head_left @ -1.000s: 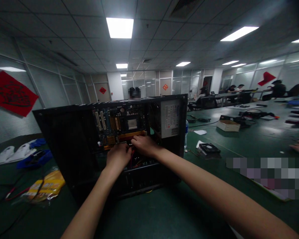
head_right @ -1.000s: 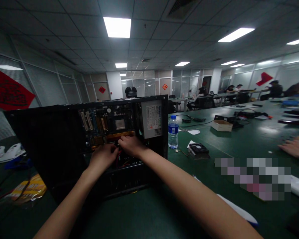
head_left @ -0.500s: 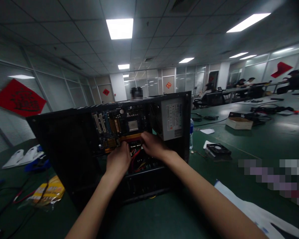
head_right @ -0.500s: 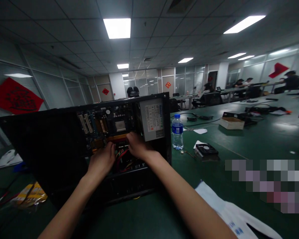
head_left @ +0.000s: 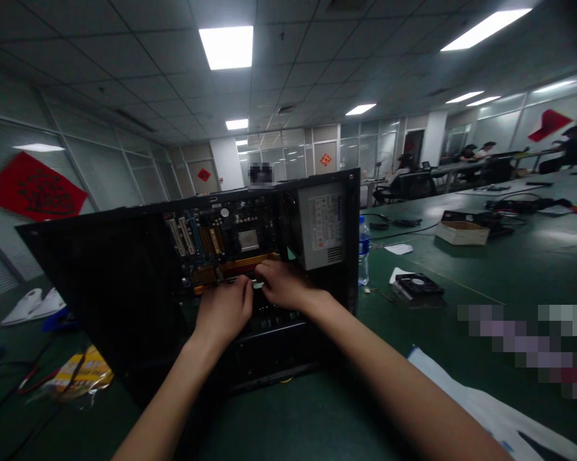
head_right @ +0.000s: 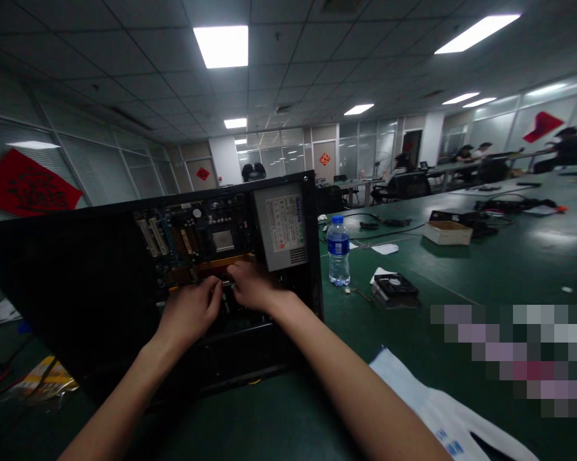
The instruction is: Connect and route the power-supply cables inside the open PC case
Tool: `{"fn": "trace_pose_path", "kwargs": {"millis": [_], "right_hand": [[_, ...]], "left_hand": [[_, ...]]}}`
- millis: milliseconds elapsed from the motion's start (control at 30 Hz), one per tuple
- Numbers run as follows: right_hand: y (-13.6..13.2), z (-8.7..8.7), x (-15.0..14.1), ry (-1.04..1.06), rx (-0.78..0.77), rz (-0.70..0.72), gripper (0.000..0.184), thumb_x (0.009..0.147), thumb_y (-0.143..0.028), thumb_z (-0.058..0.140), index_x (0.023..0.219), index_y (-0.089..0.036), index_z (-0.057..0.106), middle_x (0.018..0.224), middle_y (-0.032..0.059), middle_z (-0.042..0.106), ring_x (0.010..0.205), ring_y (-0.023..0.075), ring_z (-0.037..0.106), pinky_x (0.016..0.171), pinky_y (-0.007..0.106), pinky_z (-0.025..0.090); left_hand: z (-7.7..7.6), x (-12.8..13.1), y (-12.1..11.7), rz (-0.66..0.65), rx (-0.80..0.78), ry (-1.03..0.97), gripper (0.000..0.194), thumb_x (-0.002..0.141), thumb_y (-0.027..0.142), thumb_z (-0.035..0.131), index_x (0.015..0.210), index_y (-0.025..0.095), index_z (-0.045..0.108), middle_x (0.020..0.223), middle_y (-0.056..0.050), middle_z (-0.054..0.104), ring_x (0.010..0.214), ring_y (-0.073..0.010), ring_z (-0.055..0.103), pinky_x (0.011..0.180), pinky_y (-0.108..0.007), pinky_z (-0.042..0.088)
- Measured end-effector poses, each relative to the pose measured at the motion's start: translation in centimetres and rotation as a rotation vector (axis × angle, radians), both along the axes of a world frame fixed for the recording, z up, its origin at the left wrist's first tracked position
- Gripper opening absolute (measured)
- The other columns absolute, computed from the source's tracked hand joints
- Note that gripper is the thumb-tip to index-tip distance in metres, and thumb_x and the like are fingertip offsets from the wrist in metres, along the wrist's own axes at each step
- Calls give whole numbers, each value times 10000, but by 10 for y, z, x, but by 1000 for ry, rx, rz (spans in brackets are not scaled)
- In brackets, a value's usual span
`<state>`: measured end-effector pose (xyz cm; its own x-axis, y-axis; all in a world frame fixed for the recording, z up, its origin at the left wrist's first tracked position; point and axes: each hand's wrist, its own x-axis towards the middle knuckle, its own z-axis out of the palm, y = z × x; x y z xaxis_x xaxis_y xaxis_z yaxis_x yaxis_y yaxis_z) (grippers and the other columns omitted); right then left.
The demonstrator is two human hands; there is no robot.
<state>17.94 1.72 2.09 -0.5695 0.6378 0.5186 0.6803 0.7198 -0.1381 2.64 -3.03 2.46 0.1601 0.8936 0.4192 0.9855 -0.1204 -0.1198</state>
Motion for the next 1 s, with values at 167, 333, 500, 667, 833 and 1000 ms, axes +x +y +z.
{"fn": "trace_pose_path", "kwargs": {"millis": [167, 333, 500, 667, 833, 1000], "right_hand": [[-1, -7, 2, -293, -232, -45, 210, 846, -257, 581, 984, -147, 697, 989, 134, 713, 895, 240, 664, 663, 283, 441], [-2, -12, 3, -429, -331, -126, 378, 845, -403, 612, 1044, -97, 711, 996, 188, 719, 873, 281, 684, 614, 298, 438], [-4, -5, -1, -186, -156, -48, 327, 912, -370, 504, 911, -134, 731, 899, 139, 734, 803, 232, 675, 610, 282, 397], [0, 1, -6, 238, -58, 4, 315, 968, -269, 443, 780, -150, 666, 779, 61, 699, 737, 155, 617, 643, 258, 356], [-1, 5, -4, 566, -46, 179, 254, 971, -296, 442, 814, -170, 597, 742, 9, 637, 703, 133, 581, 634, 243, 361], [-3, 6, -2, 686, -1, 245, 233, 956, -344, 453, 810, -190, 550, 740, -1, 592, 712, 141, 567, 659, 259, 385]], "left_hand": [[0, -2, 1, -16, 2, -56, 361, 962, 358, 312, 907, 225, 643, 807, -72, 716, 743, -236, 676, 604, -295, 368], [-2, -5, 3, -63, 0, -108, 398, 964, 410, 323, 840, 216, 648, 789, -70, 712, 731, -227, 663, 583, -285, 327], [-3, -11, 8, -188, -52, -271, 444, 965, 452, 327, 789, 198, 645, 776, -60, 705, 742, -197, 644, 613, -262, 344], [3, -18, 9, -355, -125, -417, 450, 961, 457, 330, 831, 187, 664, 761, -39, 708, 708, -177, 633, 642, -259, 387], [15, -28, 1, -602, -146, -190, 367, 900, 494, 490, 836, 200, 700, 825, -41, 720, 795, -189, 640, 717, -274, 411], [21, -39, -6, -624, -42, -28, 401, 821, 564, 587, 784, 184, 710, 733, -59, 701, 715, -189, 630, 689, -290, 420]]}}
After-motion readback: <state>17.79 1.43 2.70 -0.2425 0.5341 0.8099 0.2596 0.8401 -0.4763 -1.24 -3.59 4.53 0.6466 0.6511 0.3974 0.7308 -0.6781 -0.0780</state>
